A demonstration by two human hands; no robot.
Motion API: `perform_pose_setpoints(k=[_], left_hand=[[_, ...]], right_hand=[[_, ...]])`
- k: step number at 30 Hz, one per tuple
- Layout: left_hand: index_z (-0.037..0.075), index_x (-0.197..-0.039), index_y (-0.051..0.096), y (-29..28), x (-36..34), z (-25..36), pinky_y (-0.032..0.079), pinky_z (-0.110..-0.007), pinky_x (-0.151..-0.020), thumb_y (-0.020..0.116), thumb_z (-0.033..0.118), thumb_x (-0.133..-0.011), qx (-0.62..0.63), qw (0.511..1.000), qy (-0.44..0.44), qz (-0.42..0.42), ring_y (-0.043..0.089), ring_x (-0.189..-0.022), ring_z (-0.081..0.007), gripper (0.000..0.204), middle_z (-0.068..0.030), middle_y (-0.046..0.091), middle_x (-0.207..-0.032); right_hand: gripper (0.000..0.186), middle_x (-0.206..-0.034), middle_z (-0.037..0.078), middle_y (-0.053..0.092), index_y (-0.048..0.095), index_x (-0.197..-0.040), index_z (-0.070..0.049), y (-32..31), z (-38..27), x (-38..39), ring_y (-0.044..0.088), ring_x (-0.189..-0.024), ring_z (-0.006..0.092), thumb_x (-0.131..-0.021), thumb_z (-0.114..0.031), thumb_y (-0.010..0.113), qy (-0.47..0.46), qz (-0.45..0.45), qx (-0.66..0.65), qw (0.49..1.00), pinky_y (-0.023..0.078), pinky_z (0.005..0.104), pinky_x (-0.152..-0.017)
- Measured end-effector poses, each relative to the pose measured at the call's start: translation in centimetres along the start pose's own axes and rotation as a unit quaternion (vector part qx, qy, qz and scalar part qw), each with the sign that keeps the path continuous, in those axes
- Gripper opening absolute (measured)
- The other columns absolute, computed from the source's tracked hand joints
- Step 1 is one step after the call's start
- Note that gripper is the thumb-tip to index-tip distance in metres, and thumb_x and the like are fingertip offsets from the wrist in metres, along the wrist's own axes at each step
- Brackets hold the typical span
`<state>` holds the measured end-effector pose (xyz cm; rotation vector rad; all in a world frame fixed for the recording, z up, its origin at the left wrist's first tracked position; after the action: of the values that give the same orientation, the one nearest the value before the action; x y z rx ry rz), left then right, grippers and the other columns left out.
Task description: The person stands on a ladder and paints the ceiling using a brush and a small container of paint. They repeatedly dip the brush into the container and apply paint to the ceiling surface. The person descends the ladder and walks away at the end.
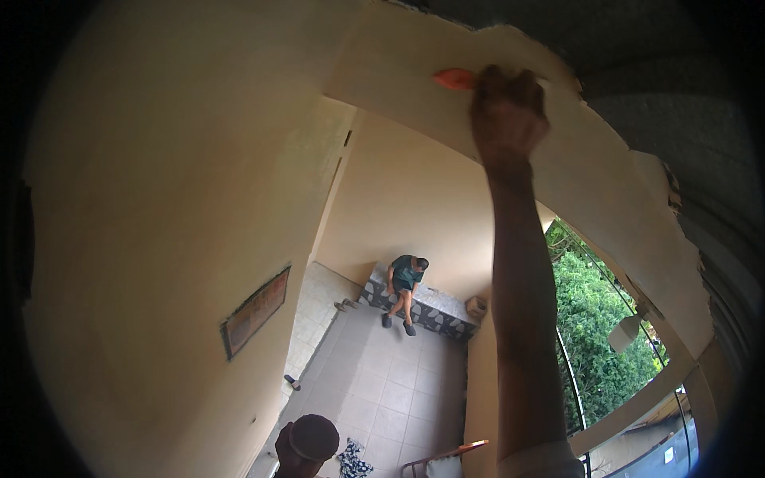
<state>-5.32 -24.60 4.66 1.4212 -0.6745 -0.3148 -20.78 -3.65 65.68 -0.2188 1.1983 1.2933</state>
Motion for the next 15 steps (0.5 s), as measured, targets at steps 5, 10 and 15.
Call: perform_pose_setpoints(k=[5, 10, 15], left_hand=[[0.003, -0.136, 0.054, 0.9, 1.3, 1.1, 0.048, -0.057, -0.105, 0.048, 0.047, -0.101, 0.011, 0.999, 0.021, 0.028, 0.058, -0.124, -0.0351, 0.057, -0.0185, 0.061, -0.132], [0.004, -0.137, 0.054, 0.6, 0.9, 1.6, 0.049, -0.056, -0.104, 0.048, 0.048, -0.101, 0.021, 0.999, 0.014, 0.029, 0.058, -0.124, -0.0349, 0.056, -0.0184, 0.061, -0.132], [0.005, -0.137, 0.053, 0.4, 0.5, 1.3, 0.050, -0.056, -0.103, 0.048, 0.048, -0.101, 0.015, 1.000, -0.001, 0.020, 0.058, -0.124, -0.0347, 0.056, -0.0182, 0.061, -0.133]], right_hand=[[0.008, -0.079, 0.009, 0.056, 0.068, -0.085, -0.017, 2.2, -12.9, -3.7, 0.065, -0.069, 0.0261, -0.078, -0.018, 0.071, -0.012, -0.009, -0.205, 0.979, 0.056, 0.0375, -0.050], [0.010, -0.078, 0.008, 0.064, 0.070, -0.089, -0.012, 2.5, -13.0, -5.2, 0.066, -0.066, 0.0199, -0.081, -0.010, 0.074, 0.115, 0.042, -0.448, 0.885, 0.054, 0.0340, -0.055], [0.015, -0.088, 0.003, 0.072, 0.074, -0.098, -0.006, 4.7, -1.9, -0.7, 0.067, -0.075, 0.0095, -0.083, -0.008, 0.078, 0.291, 0.069, -0.577, 0.760, 0.055, 0.0263, -0.059]])
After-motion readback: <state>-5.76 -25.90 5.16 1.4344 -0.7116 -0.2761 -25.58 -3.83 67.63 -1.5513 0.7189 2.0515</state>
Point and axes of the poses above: each hand's wrist, its own x-axis away from the middle knuckle, its own y-axis out of the palm, z = x × y, the point moved 2 cm from there along -x, towards the middle knuckle
